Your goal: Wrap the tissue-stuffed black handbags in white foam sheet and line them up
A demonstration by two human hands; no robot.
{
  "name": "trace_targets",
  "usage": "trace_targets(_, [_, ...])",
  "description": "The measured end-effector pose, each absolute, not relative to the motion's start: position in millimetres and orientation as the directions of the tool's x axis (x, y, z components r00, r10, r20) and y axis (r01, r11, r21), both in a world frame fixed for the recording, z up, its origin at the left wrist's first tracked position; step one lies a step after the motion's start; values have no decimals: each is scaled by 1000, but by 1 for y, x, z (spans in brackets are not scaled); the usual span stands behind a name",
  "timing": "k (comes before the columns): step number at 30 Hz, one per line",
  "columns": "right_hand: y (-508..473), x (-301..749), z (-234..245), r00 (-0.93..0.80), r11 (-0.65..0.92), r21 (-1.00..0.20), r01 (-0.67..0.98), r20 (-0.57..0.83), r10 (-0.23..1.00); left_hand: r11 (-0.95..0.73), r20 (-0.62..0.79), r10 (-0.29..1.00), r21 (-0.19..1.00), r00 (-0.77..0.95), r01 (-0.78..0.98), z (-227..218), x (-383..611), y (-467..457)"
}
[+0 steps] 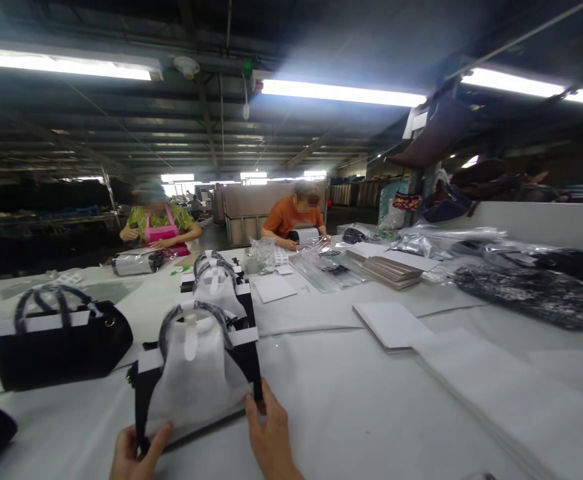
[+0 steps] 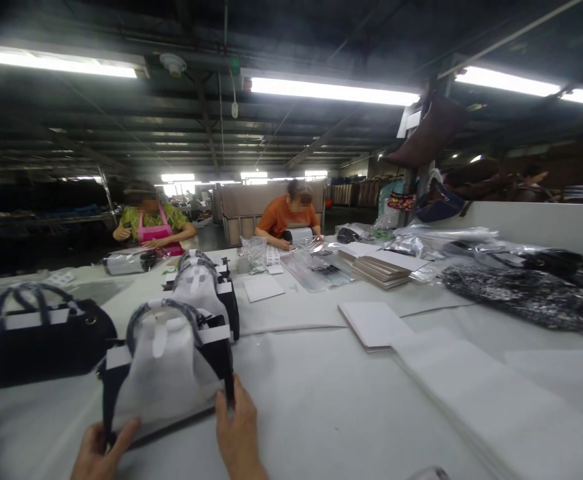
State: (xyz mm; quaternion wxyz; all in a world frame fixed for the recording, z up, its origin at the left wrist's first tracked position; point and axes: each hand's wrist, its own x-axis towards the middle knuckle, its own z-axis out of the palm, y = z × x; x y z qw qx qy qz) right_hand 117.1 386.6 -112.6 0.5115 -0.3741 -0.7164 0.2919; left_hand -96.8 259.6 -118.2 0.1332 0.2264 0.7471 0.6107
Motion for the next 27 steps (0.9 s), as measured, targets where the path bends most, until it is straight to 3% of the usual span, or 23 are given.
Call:
trace_targets(5, [407, 97, -118, -179, 572, -789, 225, 543, 820, 139, 70, 404, 981, -912, 137, -123, -115, 297])
trace_targets(14, [416, 91, -129, -122, 524, -798, 297, 513, 850, 165, 98, 418, 969, -903, 182, -135, -115, 307])
trace_targets(20, [419, 89, -127, -180, 542, -766, 346, 512, 840, 58, 147, 415, 981, -898, 187, -117, -93, 304])
trace_targets(22, [419, 90, -119, -202, 514, -776, 366, 473, 858, -28, 144, 450, 989, -881, 147, -107, -81, 298])
trace_targets(27, [426, 107, -101, -277, 353, -824, 443, 249, 928, -27, 142, 411, 989, -900, 144, -95, -65, 258])
